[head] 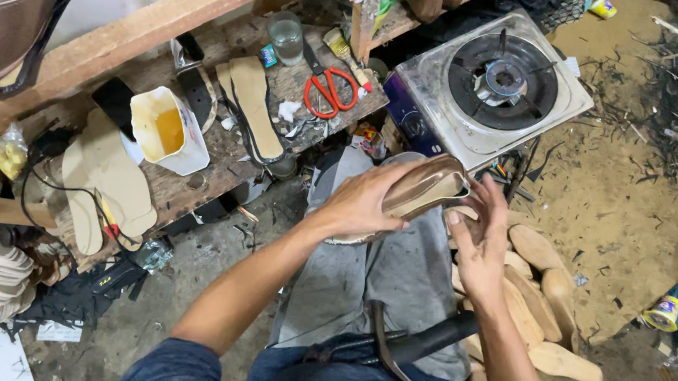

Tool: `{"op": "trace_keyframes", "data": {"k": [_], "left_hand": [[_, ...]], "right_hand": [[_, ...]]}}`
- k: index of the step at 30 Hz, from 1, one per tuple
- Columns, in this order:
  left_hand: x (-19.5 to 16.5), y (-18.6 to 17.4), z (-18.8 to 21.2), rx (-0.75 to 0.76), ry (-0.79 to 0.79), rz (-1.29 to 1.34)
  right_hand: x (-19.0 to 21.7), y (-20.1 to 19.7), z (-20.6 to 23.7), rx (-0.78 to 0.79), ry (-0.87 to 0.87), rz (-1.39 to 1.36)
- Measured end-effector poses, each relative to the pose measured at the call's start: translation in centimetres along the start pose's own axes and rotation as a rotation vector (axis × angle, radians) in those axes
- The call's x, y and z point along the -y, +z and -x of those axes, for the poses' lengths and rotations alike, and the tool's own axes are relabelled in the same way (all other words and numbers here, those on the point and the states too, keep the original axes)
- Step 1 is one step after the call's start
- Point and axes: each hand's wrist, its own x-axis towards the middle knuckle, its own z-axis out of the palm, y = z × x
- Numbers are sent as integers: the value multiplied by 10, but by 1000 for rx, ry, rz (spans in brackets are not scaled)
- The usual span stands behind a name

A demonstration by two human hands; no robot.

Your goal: The person uses a curved metal tool to press and shape the upper of a brown shoe around its sole edge. They repeatedly reposition the shoe, apply pressure along the seam, and inspect the fit while seated in a workshop.

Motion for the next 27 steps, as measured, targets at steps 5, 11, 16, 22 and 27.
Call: {"op": "trace_keyframes", "data": {"k": [5,11,16,22,27], "left_hand": [[0,26,28,-33,27,447],[-2,40,43,-545,-146,650],[-13,25,56,-683,-150,504],[-24,34,65,-796,-177,402],[-13,36,65,-614,-237,728]], "right_hand": [[23,24,-29,146,-48,-29],[37,54,-23,237,-164,256],[44,63,-16,233,-108,297],[49,68,-20,209,-218,336],[46,66,-15,192,-267,315]]}}
